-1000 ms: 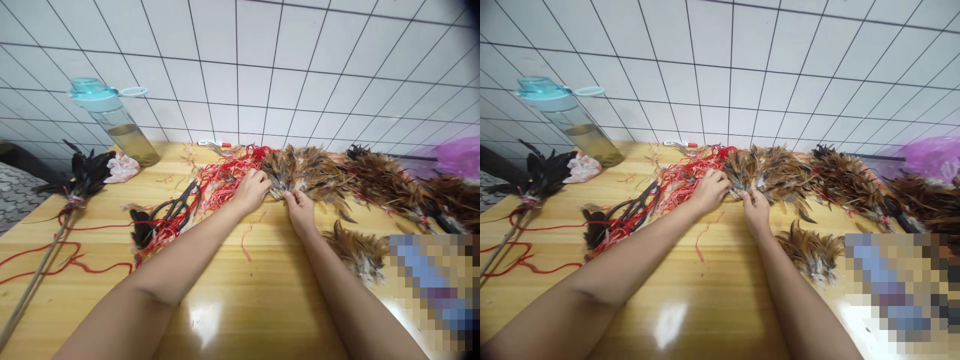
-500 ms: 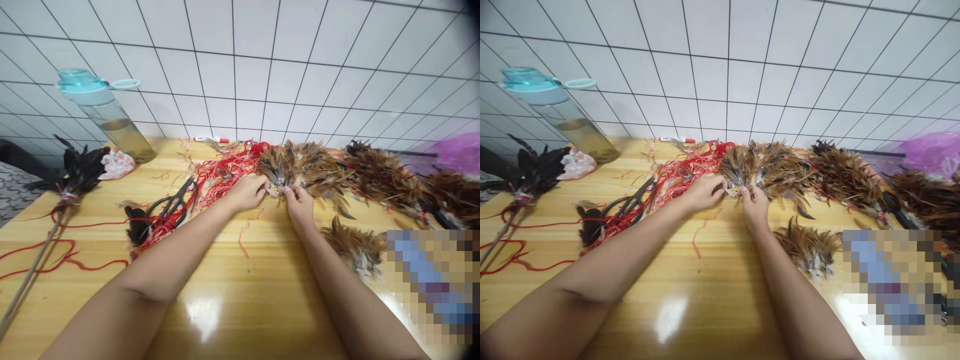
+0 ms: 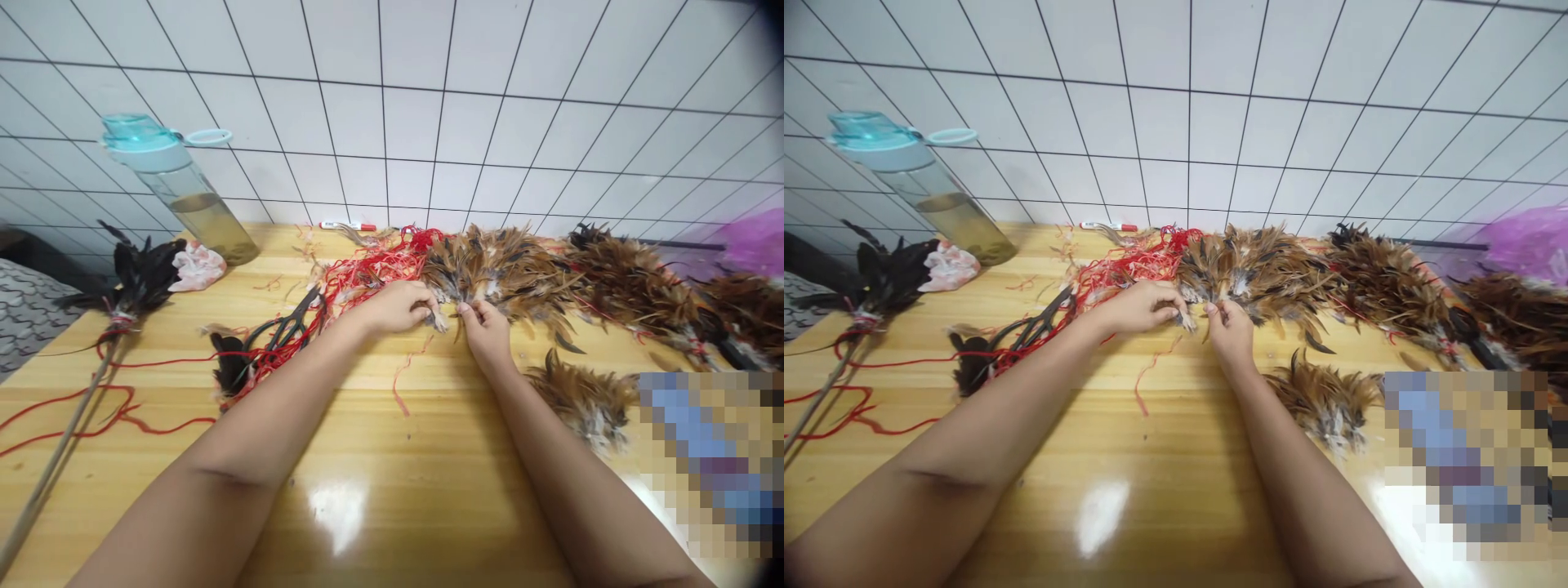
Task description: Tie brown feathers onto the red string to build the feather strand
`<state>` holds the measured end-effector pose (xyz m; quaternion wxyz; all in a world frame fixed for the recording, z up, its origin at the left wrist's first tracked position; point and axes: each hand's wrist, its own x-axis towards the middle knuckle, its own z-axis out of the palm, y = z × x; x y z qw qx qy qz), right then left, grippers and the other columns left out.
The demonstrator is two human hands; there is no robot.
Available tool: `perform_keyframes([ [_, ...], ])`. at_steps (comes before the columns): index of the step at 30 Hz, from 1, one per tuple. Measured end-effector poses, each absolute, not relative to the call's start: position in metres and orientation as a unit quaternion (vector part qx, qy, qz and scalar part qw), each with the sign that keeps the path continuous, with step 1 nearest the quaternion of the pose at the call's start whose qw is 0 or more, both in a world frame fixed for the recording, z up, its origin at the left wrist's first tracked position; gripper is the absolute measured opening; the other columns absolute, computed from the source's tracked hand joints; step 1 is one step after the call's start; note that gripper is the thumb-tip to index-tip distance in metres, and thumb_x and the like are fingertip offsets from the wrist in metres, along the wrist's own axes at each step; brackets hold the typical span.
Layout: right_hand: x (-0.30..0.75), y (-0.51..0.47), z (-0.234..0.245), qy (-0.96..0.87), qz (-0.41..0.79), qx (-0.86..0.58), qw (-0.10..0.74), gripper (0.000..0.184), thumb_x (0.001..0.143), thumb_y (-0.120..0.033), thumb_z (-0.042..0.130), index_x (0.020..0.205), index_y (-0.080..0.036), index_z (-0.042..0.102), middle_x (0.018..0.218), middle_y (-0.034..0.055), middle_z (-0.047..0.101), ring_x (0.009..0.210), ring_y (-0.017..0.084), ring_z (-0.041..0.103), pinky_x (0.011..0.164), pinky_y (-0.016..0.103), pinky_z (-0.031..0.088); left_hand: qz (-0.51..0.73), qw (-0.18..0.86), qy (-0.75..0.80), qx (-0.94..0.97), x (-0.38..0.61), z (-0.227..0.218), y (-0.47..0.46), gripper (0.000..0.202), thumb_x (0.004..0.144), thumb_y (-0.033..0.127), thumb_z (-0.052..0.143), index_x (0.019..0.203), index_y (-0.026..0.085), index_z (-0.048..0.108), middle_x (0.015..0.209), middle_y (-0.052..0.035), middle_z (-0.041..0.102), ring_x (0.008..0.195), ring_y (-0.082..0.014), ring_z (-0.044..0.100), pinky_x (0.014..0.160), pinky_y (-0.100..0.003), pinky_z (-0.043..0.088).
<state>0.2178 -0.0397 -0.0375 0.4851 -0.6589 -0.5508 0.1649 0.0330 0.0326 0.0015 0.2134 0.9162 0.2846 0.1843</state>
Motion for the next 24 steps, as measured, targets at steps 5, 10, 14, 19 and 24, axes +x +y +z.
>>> perform_keyframes([
  [5, 0.218, -0.040, -0.038, -0.553, 0.160, -0.658, 0.486, 0.031, 0.079, -0.045, 0.050, 0.064, -0.019, 0.056, 0.057, -0.0033, 0.041, 0.057, 0.013, 0.036, 0.059, 0.027, 0.029, 0.342, -0.004, 0.384, 0.858, 0.035, 0.014, 0.023, 0.029, 0.085, 0.016, 0.050, 0.112, 0.017, 0.062, 0.109, -0.0101, 0.058, 0.106, -0.0230, 0.050, 0.094, -0.038, 0.042],
  [10, 0.220, -0.038, -0.040, -0.544, 0.165, -0.655, 0.497, 0.031, 0.080, -0.045, 0.051, 0.064, -0.019, 0.056, 0.056, -0.0036, 0.042, 0.057, 0.013, 0.036, 0.059, 0.027, 0.030, 0.252, 0.020, 0.385, 0.887, 0.037, 0.029, 0.009, 0.016, 0.087, 0.021, 0.051, 0.096, 0.020, 0.064, 0.090, -0.0056, 0.058, 0.085, -0.0191, 0.054, 0.076, -0.032, 0.043],
  [14, 0.220, -0.037, -0.040, -0.544, 0.161, -0.656, 0.497, 0.031, 0.080, -0.044, 0.051, 0.062, -0.019, 0.053, 0.055, -0.0037, 0.041, 0.057, 0.012, 0.036, 0.058, 0.027, 0.029, 0.148, 0.032, 0.333, 0.931, 0.043, 0.012, 0.008, 0.024, 0.081, 0.018, 0.057, 0.102, 0.022, 0.068, 0.093, -0.0065, 0.057, 0.091, -0.0209, 0.051, 0.076, -0.032, 0.043],
  [19, 0.219, -0.038, -0.038, -0.544, 0.164, -0.654, 0.500, 0.030, 0.079, -0.044, 0.051, 0.061, -0.020, 0.052, 0.055, -0.0037, 0.042, 0.057, 0.013, 0.036, 0.059, 0.027, 0.030, 0.155, 0.009, 0.332, 0.930, 0.045, -0.014, 0.020, 0.022, 0.083, 0.023, 0.058, 0.101, 0.021, 0.071, 0.095, -0.0085, 0.055, 0.096, -0.0228, 0.045, 0.079, -0.035, 0.041],
  [24, 0.218, -0.039, -0.038, -0.545, 0.173, -0.659, 0.489, 0.030, 0.079, -0.044, 0.051, 0.061, -0.020, 0.052, 0.056, -0.0033, 0.043, 0.057, 0.013, 0.037, 0.060, 0.027, 0.031, 0.205, -0.006, 0.304, 0.930, 0.043, -0.017, 0.024, 0.018, 0.087, 0.023, 0.053, 0.088, 0.020, 0.071, 0.093, -0.0080, 0.058, 0.094, -0.0220, 0.044, 0.079, -0.034, 0.039],
])
